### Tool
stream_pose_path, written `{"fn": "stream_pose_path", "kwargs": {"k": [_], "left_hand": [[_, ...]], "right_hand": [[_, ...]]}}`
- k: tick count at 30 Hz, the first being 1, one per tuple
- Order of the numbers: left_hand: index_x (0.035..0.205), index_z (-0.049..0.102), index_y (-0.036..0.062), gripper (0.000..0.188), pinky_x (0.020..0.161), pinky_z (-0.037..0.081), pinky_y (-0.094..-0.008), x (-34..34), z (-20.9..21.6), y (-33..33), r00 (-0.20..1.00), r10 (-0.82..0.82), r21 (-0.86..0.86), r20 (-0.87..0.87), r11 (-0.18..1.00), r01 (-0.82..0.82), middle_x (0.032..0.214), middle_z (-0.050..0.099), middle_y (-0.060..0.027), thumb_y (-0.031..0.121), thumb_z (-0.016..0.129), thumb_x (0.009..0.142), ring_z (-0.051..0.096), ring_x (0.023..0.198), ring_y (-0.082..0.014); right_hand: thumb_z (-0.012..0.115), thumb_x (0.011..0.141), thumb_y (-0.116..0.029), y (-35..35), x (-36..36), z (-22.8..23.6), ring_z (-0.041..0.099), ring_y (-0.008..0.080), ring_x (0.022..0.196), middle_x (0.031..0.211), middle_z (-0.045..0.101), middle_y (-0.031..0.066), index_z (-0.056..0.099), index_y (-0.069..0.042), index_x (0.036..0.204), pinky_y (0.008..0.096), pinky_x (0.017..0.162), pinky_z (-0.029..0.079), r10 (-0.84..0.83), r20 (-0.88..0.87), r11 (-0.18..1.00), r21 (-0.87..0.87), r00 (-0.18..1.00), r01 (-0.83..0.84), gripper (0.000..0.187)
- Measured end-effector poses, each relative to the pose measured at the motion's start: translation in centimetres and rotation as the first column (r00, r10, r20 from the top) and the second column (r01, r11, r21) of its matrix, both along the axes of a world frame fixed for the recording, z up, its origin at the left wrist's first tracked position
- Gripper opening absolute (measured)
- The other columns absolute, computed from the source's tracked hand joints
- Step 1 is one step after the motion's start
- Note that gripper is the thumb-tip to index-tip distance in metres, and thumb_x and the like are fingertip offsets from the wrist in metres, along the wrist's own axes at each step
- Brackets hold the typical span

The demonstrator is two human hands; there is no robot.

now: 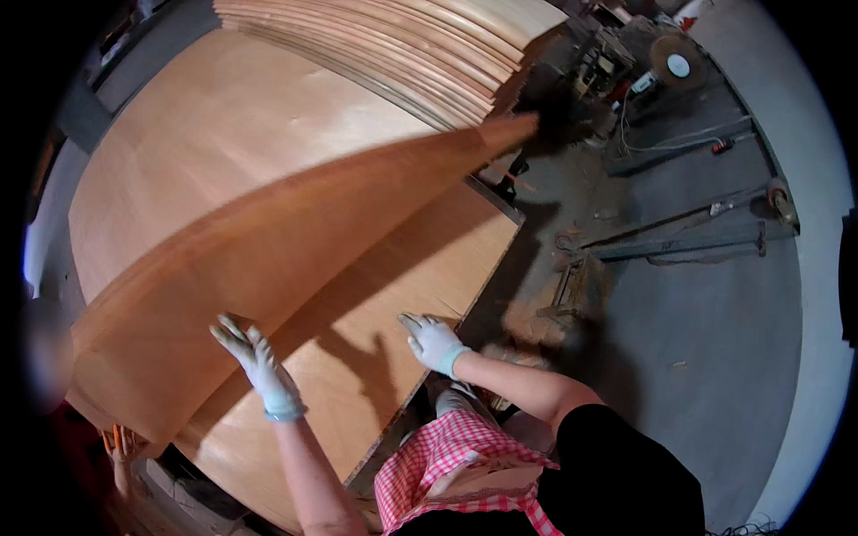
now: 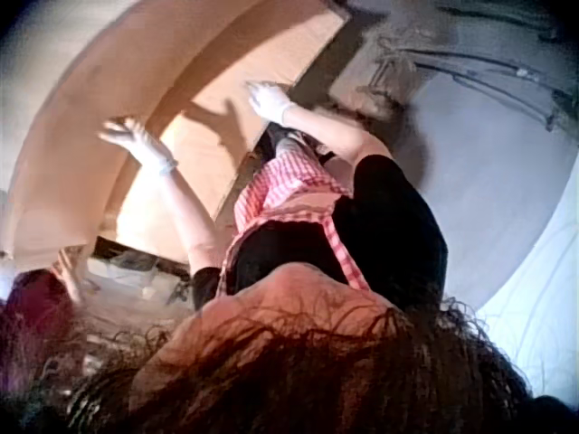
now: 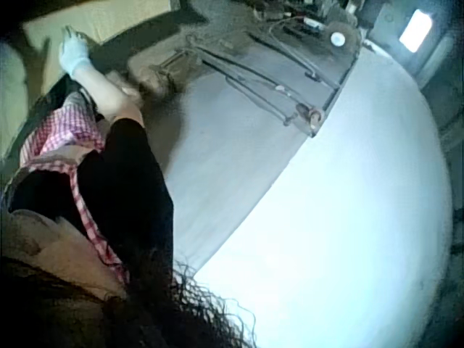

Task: The person sits on the floor and peels thin layers of wood veneer from large curved wooden sheets. They use a small tool to lift the edges and pull the veneer off by hand, stacking the peeled sheets and discarding the loose layers. Another person assists by smoothing the sheets.

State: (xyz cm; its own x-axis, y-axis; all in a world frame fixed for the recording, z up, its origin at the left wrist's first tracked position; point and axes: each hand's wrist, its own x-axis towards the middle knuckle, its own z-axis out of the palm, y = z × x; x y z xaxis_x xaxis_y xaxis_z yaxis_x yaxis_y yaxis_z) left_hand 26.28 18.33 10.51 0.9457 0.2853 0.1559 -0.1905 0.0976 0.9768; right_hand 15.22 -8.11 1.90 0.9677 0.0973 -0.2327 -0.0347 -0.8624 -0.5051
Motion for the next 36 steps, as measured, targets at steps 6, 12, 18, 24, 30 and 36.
{"fn": "stream_pose_path", "kwargs": {"k": [6, 12, 18, 24, 30, 36], "left_hand": [[0.152, 0.010, 0.0054, 0.119, 0.117, 0.012, -0.0471, 9.2, -3.1, 5.5, 0.974, 0.210, 0.986, 0.087, 0.125, -0.115, 0.156, 0.005, -0.0261, 0.054, 0.079, 0.067, 0.008, 0.145, -0.0388], [0.152, 0.013, 0.0080, 0.113, 0.116, 0.018, -0.0470, 16.0, -1.1, 8.9, 0.888, 0.459, 0.999, -0.042, 0.018, 0.038, 0.156, 0.011, -0.0246, 0.055, 0.076, 0.071, 0.014, 0.145, -0.0372], [0.149, 0.026, 0.0138, 0.087, 0.107, 0.035, -0.0459, 18.2, 1.3, 6.9, 0.742, 0.670, 0.997, -0.021, -0.037, 0.062, 0.150, 0.030, -0.0213, 0.050, 0.067, 0.082, 0.036, 0.137, -0.0326], [0.142, 0.040, 0.0047, 0.059, 0.109, 0.034, -0.0474, 15.5, 2.9, 6.7, 0.904, 0.406, 0.981, 0.131, -0.181, -0.061, 0.147, 0.032, -0.0259, 0.025, 0.059, 0.090, 0.039, 0.132, -0.0414], [0.140, 0.039, -0.0021, 0.057, 0.113, 0.027, -0.0446, 4.9, -5.2, -6.7, 0.924, 0.329, 0.979, -0.193, 0.131, 0.158, 0.149, 0.029, -0.0273, 0.023, 0.058, 0.093, 0.028, 0.140, -0.0367], [0.132, 0.046, -0.0070, 0.048, 0.110, 0.032, -0.0383, -3.2, -12.8, -22.5, 0.719, 0.362, 0.728, -0.593, 0.623, 0.287, 0.138, 0.047, -0.0211, 0.010, 0.056, 0.088, 0.042, 0.130, -0.0326]], "right_hand": [[0.053, 0.085, -0.014, -1.9, -2.7, -3.6, 0.052, 0.0308, 0.120, 0.132, 0.055, 0.0123, 0.054, -0.008, 0.128, 0.0421, 0.103, 0.040, 0.185, -0.077, 0.981, -0.044, 0.980, -0.188, 0.043], [0.051, 0.091, -0.024, -6.5, -9.0, -5.3, 0.026, 0.0301, 0.142, 0.153, 0.029, 0.0162, 0.031, -0.006, 0.146, 0.0434, 0.118, 0.014, 0.127, -0.135, 0.933, -0.320, 0.983, -0.165, 0.061], [0.049, 0.092, -0.035, -9.2, -7.9, -7.2, 0.024, 0.0306, 0.143, 0.154, 0.026, 0.0175, 0.031, -0.003, 0.146, 0.0443, 0.118, 0.014, 0.169, -0.115, 0.941, -0.277, 0.979, -0.195, 0.065], [0.045, 0.094, -0.029, -12.9, -5.0, -0.4, 0.043, 0.0265, 0.131, 0.145, 0.043, 0.0143, 0.044, -0.006, 0.139, 0.0415, 0.115, 0.023, 0.230, 0.008, 0.973, 0.020, 0.973, -0.230, 0.050], [0.046, 0.093, -0.023, -28.6, 0.6, -4.8, 0.054, 0.0325, 0.116, 0.133, 0.053, 0.0137, 0.054, -0.009, 0.127, 0.0441, 0.101, 0.042, 0.055, -0.047, 0.992, 0.112, 0.997, -0.050, 0.038], [0.045, 0.093, -0.027, -46.6, 4.7, -2.9, 0.058, 0.0380, 0.107, 0.119, 0.062, 0.0184, 0.056, -0.010, 0.127, 0.0455, 0.091, 0.048, -0.291, -0.278, 0.944, 0.075, 0.916, 0.322, 0.039]]}}
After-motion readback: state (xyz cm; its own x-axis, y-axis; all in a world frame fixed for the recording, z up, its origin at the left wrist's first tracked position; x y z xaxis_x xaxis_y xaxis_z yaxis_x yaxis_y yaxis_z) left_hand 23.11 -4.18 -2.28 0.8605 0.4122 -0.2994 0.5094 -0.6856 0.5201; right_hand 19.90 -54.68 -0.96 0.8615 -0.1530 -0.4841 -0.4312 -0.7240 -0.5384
